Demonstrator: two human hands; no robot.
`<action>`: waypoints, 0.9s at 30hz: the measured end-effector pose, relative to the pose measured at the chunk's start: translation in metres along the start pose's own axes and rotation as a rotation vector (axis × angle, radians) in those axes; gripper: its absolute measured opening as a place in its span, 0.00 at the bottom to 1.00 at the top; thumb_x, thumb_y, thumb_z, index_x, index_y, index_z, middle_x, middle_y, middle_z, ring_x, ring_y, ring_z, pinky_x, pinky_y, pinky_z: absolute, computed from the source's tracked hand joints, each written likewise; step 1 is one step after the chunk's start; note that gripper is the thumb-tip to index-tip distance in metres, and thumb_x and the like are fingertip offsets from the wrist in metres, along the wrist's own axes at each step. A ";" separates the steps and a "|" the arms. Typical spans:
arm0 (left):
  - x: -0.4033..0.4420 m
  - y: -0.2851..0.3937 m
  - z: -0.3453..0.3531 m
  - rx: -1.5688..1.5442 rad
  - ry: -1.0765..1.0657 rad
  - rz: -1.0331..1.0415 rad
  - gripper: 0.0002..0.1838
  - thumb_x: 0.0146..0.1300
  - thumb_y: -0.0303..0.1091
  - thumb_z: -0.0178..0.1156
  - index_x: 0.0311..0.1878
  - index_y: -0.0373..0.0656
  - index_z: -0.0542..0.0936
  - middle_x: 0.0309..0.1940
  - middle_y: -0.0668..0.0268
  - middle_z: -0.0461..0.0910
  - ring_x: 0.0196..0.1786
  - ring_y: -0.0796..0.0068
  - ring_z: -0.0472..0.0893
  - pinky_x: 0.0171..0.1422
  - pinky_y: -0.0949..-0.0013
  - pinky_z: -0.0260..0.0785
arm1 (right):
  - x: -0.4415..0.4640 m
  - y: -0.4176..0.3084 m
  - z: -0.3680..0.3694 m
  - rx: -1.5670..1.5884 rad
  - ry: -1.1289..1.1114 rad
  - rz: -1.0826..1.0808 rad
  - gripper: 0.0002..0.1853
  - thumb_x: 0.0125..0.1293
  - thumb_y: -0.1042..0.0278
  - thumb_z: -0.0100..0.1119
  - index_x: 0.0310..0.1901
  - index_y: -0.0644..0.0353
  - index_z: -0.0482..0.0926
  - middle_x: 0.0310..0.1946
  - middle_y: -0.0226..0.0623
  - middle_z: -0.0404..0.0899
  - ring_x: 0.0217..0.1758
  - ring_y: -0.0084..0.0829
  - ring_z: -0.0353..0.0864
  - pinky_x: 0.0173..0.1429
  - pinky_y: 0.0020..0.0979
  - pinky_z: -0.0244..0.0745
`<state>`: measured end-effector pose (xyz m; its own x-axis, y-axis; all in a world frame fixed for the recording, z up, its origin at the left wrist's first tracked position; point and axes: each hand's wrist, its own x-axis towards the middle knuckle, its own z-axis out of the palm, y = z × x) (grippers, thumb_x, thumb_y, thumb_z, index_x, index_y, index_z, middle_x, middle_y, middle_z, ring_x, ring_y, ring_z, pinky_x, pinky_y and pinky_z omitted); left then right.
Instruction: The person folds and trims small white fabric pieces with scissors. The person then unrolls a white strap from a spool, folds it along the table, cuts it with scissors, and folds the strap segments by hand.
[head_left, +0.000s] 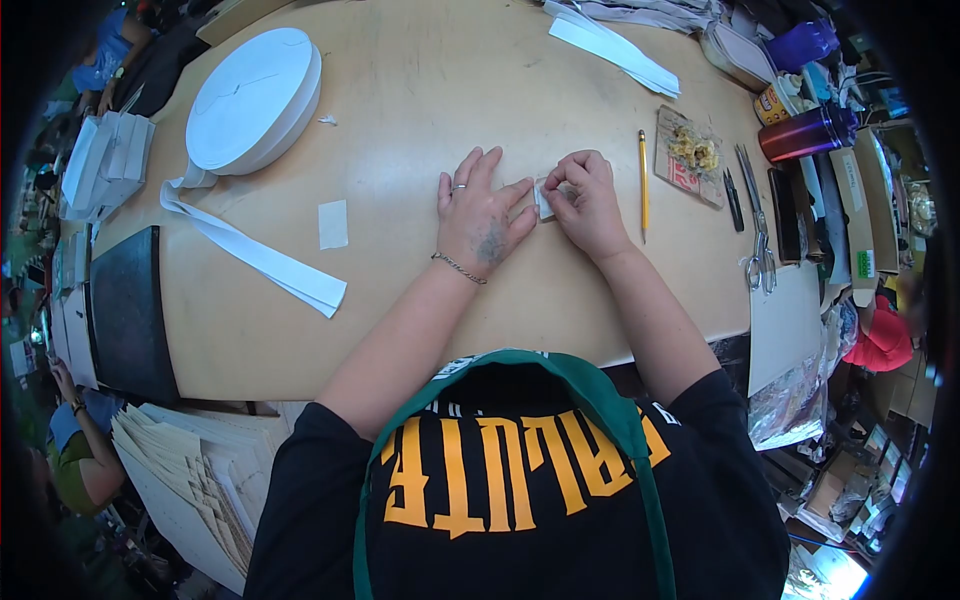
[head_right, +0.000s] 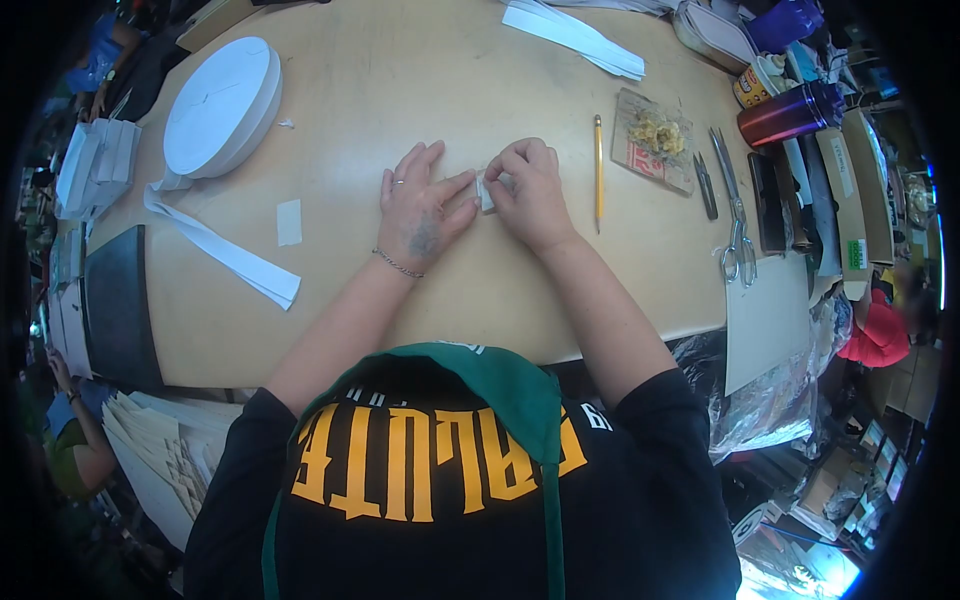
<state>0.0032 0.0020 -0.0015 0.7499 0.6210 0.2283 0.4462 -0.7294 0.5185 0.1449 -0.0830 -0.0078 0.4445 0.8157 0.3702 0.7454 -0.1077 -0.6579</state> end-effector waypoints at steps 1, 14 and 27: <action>0.000 0.000 0.000 0.002 -0.003 0.001 0.18 0.50 0.45 0.64 0.47 0.59 0.82 0.61 0.61 0.64 0.68 0.59 0.58 0.67 0.39 0.46 | -0.001 -0.001 -0.001 -0.010 -0.004 -0.012 0.07 0.47 0.76 0.64 0.29 0.56 0.77 0.36 0.36 0.69 0.44 0.39 0.67 0.49 0.34 0.67; 0.000 -0.007 0.002 -0.029 -0.008 0.031 0.20 0.51 0.45 0.64 0.50 0.61 0.80 0.63 0.62 0.63 0.68 0.57 0.57 0.66 0.38 0.46 | -0.005 -0.006 -0.007 -0.089 -0.034 -0.098 0.08 0.47 0.75 0.63 0.32 0.56 0.80 0.34 0.36 0.70 0.41 0.39 0.67 0.46 0.34 0.68; 0.015 -0.008 -0.019 0.045 -0.205 0.145 0.20 0.48 0.48 0.66 0.47 0.61 0.82 0.66 0.62 0.60 0.70 0.53 0.52 0.63 0.31 0.45 | -0.008 -0.005 -0.014 -0.028 -0.076 -0.123 0.11 0.47 0.74 0.62 0.35 0.57 0.78 0.37 0.36 0.71 0.44 0.40 0.67 0.49 0.35 0.67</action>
<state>0.0015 0.0224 0.0135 0.8889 0.4411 0.1236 0.3444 -0.8215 0.4544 0.1445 -0.0967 0.0024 0.3111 0.8643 0.3952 0.8059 -0.0195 -0.5917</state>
